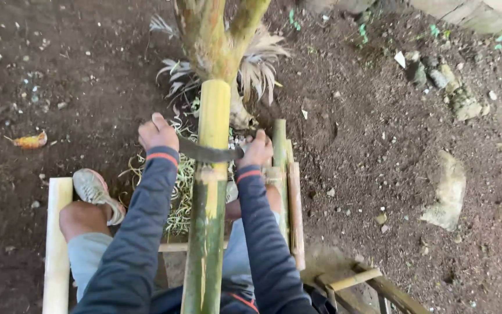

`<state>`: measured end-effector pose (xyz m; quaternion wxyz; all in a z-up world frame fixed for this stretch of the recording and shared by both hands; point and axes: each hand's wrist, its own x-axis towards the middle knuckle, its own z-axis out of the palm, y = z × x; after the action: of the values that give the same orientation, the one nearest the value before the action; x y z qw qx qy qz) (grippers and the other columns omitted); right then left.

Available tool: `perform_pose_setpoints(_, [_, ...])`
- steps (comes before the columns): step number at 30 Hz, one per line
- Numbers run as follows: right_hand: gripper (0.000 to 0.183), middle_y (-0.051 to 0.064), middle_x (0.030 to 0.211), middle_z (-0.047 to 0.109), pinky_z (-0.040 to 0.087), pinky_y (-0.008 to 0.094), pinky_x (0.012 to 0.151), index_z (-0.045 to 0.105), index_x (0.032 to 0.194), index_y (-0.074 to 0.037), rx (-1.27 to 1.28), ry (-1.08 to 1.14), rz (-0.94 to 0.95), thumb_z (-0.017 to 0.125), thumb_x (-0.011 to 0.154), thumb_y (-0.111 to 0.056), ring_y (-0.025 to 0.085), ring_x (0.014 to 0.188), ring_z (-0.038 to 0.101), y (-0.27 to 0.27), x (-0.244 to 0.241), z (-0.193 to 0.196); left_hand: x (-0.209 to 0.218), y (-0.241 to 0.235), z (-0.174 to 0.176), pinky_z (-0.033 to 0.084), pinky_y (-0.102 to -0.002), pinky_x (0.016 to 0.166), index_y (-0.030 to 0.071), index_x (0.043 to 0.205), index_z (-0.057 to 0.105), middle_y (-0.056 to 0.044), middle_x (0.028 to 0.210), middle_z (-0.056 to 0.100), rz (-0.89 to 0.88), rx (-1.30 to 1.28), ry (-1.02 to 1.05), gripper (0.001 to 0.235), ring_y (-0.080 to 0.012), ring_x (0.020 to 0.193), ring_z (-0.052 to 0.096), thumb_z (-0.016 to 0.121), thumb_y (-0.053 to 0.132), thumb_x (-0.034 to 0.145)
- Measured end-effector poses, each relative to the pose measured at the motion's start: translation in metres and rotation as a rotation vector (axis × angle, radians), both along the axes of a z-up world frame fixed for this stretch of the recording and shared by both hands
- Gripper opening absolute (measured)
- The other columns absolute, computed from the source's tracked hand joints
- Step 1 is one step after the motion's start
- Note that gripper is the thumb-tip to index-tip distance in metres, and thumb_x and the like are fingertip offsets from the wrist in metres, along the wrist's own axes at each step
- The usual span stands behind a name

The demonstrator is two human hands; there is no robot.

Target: Peeling and smoothing a bamboo stalk using a curved blade.

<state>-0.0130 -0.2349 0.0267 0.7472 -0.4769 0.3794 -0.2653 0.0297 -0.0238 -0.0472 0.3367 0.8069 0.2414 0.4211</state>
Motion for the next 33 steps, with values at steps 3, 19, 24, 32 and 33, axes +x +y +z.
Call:
perform_pose_setpoints(3, [0.015, 0.005, 0.063, 0.055, 0.041, 0.03, 0.037, 0.061, 0.095, -0.004, 0.084, -0.019, 0.002, 0.057, 0.098, -0.019, 0.016, 0.045, 0.048, -0.002, -0.044, -0.02, -0.057, 0.008, 0.053, 0.044, -0.053, 0.059, -0.006, 0.071, 0.067, -0.025, 0.066, 0.063, -0.303, -0.417, 0.161, 0.048, -0.0443, 0.064, 0.062, 0.055, 0.028, 0.104])
perform_pose_setpoints(19, [0.014, 0.005, 0.075, 0.057, 0.047, 0.03, 0.042, 0.056, 0.105, -0.002, 0.082, -0.103, -0.026, 0.06, 0.098, -0.014, 0.014, 0.054, 0.054, 0.005, -0.05, 0.006, -0.069, 0.005, 0.02, 0.041, -0.05, 0.057, -0.009, 0.069, 0.059, -0.019, 0.057, 0.056, -0.312, -0.528, 0.266, 0.051, -0.0299, 0.05, 0.054, 0.054, 0.026, 0.106])
perform_pose_setpoints(24, [0.015, 0.003, 0.074, 0.055, 0.045, 0.03, 0.04, 0.058, 0.107, -0.005, 0.01, -0.072, 0.004, 0.059, 0.096, -0.016, 0.012, 0.053, 0.052, 0.006, -0.045, 0.003, -0.073, 0.007, -0.003, 0.041, -0.052, 0.061, -0.01, 0.069, 0.054, -0.018, 0.058, 0.053, -0.276, -0.713, 0.284, 0.052, -0.026, 0.058, 0.049, 0.055, 0.027, 0.106])
perform_pose_setpoints(32, [0.011, 0.003, 0.074, 0.054, 0.046, 0.029, 0.04, 0.057, 0.101, -0.003, -0.045, -0.091, -0.006, 0.06, 0.098, -0.013, 0.012, 0.052, 0.051, 0.012, -0.027, 0.024, -0.038, 0.008, -0.032, 0.049, -0.045, 0.073, -0.008, 0.082, 0.058, -0.018, 0.08, 0.065, -0.208, -0.734, 0.239, 0.043, -0.0238, 0.072, 0.059, 0.057, 0.029, 0.104])
perform_pose_setpoints(33, [0.009, 0.002, 0.074, 0.053, 0.045, 0.029, 0.04, 0.057, 0.101, -0.004, -0.035, -0.101, -0.019, 0.059, 0.098, -0.012, 0.011, 0.053, 0.051, 0.014, -0.043, 0.031, -0.053, 0.009, -0.031, 0.049, -0.044, 0.068, -0.009, 0.077, 0.055, -0.016, 0.075, 0.064, -0.312, -0.806, 0.279, 0.045, -0.0236, 0.068, 0.059, 0.052, 0.027, 0.105])
